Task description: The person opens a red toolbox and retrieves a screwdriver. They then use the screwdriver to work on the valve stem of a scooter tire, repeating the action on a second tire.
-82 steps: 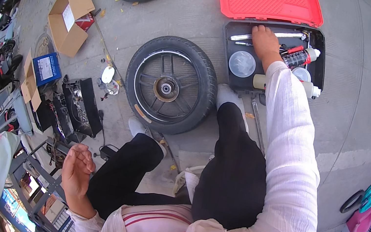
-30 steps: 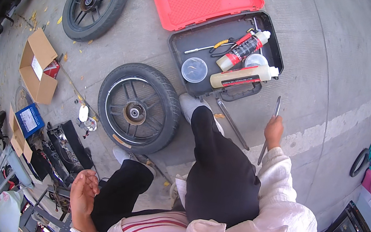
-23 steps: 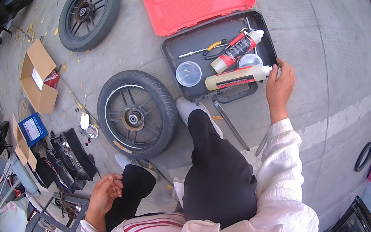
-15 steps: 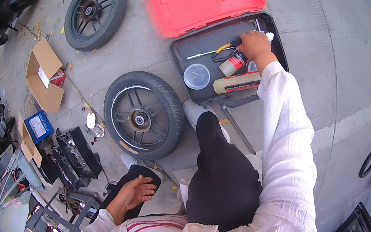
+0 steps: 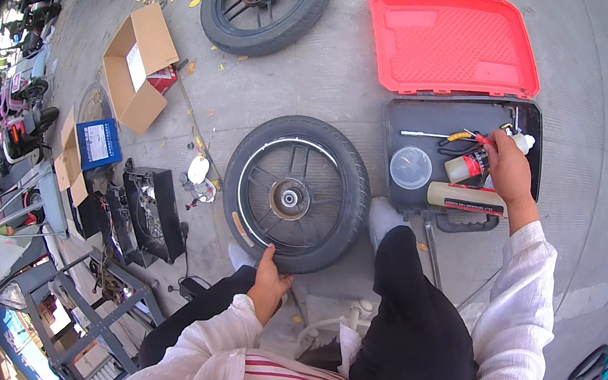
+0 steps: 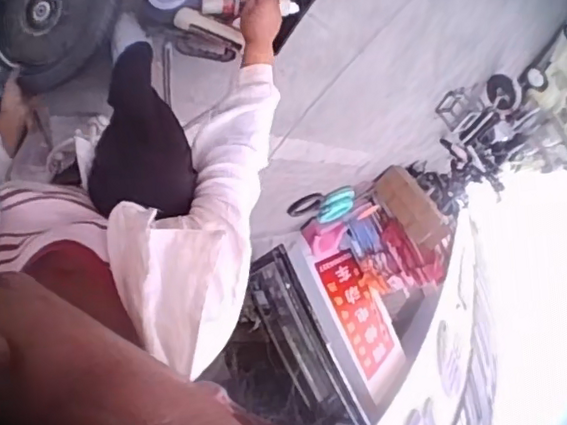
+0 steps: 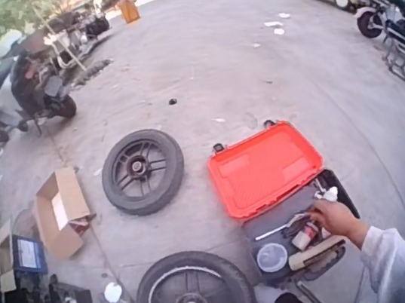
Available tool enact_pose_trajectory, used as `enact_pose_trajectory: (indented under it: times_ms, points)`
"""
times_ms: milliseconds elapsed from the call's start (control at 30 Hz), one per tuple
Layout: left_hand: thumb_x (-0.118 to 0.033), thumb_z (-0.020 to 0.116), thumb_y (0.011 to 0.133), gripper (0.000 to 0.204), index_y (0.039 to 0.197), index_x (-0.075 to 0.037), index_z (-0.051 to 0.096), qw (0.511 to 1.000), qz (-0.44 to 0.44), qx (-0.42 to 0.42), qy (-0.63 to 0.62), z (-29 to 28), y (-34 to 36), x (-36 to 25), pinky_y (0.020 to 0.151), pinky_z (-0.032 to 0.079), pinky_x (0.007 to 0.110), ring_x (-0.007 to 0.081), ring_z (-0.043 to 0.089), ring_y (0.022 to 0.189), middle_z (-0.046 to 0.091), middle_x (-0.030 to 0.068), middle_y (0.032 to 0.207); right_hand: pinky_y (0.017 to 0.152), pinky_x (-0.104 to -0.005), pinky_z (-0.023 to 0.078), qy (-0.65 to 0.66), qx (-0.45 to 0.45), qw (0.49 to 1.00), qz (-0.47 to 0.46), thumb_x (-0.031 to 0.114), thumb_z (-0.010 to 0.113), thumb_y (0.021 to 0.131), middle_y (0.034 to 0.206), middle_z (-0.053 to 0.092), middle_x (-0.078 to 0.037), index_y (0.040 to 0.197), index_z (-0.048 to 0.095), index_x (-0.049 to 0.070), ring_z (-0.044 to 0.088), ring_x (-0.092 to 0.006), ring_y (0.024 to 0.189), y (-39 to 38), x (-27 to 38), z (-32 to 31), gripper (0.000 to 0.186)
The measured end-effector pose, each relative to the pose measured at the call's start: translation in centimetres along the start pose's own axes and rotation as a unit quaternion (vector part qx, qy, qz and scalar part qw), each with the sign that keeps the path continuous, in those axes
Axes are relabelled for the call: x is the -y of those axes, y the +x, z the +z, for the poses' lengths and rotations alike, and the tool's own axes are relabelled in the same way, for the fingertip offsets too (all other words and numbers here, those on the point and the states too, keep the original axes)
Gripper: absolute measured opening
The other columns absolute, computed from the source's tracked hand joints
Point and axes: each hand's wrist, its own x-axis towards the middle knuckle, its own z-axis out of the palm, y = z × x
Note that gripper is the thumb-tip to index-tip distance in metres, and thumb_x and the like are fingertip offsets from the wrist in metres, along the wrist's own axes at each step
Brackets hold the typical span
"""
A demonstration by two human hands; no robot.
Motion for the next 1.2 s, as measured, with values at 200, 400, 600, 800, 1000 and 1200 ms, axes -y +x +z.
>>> enact_pose_trajectory:
  times_ms: [200, 400, 600, 800, 1000, 1200]
  points:
    - [-0.021, 0.058, 0.089, 0.043, 0.122, 0.006, 0.051, 0.982, 0.181, -0.041, 0.028, 2.8, -0.7, -10.4, 0.094, 0.046, 0.044, 0.0309, 0.058, 0.108, 0.057, 0.0192, 0.122, 0.070, -0.0299, 0.047, 0.223, -0.042, 0.973, 0.050, 0.009, 0.054, 0.093, 0.082, 0.060, -0.010, 0.100, 0.054, 0.001, 0.058, -0.0174, 0.075, -2.5, 2.1, 1.5, 0.011]
    - [-0.014, 0.056, 0.090, 0.058, 0.138, 0.007, 0.033, 0.788, 0.578, -0.071, 0.199, 10.7, -2.8, -20.9, 0.109, 0.029, 0.037, 0.0303, 0.040, 0.131, 0.041, 0.0243, 0.139, 0.068, -0.0219, 0.044, 0.361, -0.032, 0.922, 0.133, 0.009, 0.050, 0.096, 0.085, 0.056, -0.001, 0.104, 0.052, 0.001, 0.049, -0.0064, 0.072, -3.0, 5.4, 1.9, 0.012]
    - [-0.026, 0.058, 0.093, 0.072, 0.142, 0.009, 0.020, 0.873, 0.392, 0.235, 0.172, 26.7, -0.1, -29.4, 0.111, 0.028, 0.040, 0.0344, 0.030, 0.136, 0.024, 0.0274, 0.147, 0.067, -0.0222, 0.044, 0.394, 0.037, 0.912, 0.109, 0.008, 0.047, 0.097, 0.083, 0.054, -0.001, 0.102, 0.051, 0.001, 0.050, -0.0065, 0.073, -2.2, 8.7, 2.2, 0.010]
    - [-0.046, 0.044, 0.095, 0.078, 0.147, 0.000, 0.009, 0.944, 0.208, 0.258, 0.003, 34.8, 5.8, -32.5, 0.114, 0.018, 0.048, 0.0367, 0.019, 0.141, 0.014, 0.0231, 0.152, 0.070, -0.0216, 0.043, 0.390, 0.087, 0.907, 0.132, 0.008, 0.046, 0.098, 0.083, 0.052, 0.000, 0.103, 0.050, 0.002, 0.048, -0.0065, 0.074, -3.8, 7.4, 0.9, 0.009]
    - [-0.051, 0.055, 0.088, 0.076, 0.142, -0.005, 0.028, 0.952, 0.202, 0.223, -0.056, 39.2, 3.2, -30.6, 0.112, 0.020, 0.054, 0.0349, 0.025, 0.138, 0.027, 0.0171, 0.149, 0.068, -0.0220, 0.042, 0.422, 0.061, 0.885, 0.188, 0.008, 0.047, 0.097, 0.082, 0.051, 0.000, 0.102, 0.050, 0.002, 0.047, -0.0067, 0.074, -4.0, 5.2, 1.0, 0.008]
    - [-0.037, 0.064, 0.087, 0.064, 0.136, -0.007, 0.036, 0.950, 0.213, 0.228, -0.027, 40.4, 0.5, -30.6, 0.108, 0.026, 0.057, 0.0355, 0.034, 0.133, 0.037, 0.0160, 0.143, 0.068, -0.0221, 0.042, 0.423, 0.090, 0.887, 0.160, 0.010, 0.047, 0.097, 0.082, 0.051, 0.000, 0.101, 0.049, 0.002, 0.046, -0.0068, 0.073, -3.2, 5.4, 0.3, 0.009]
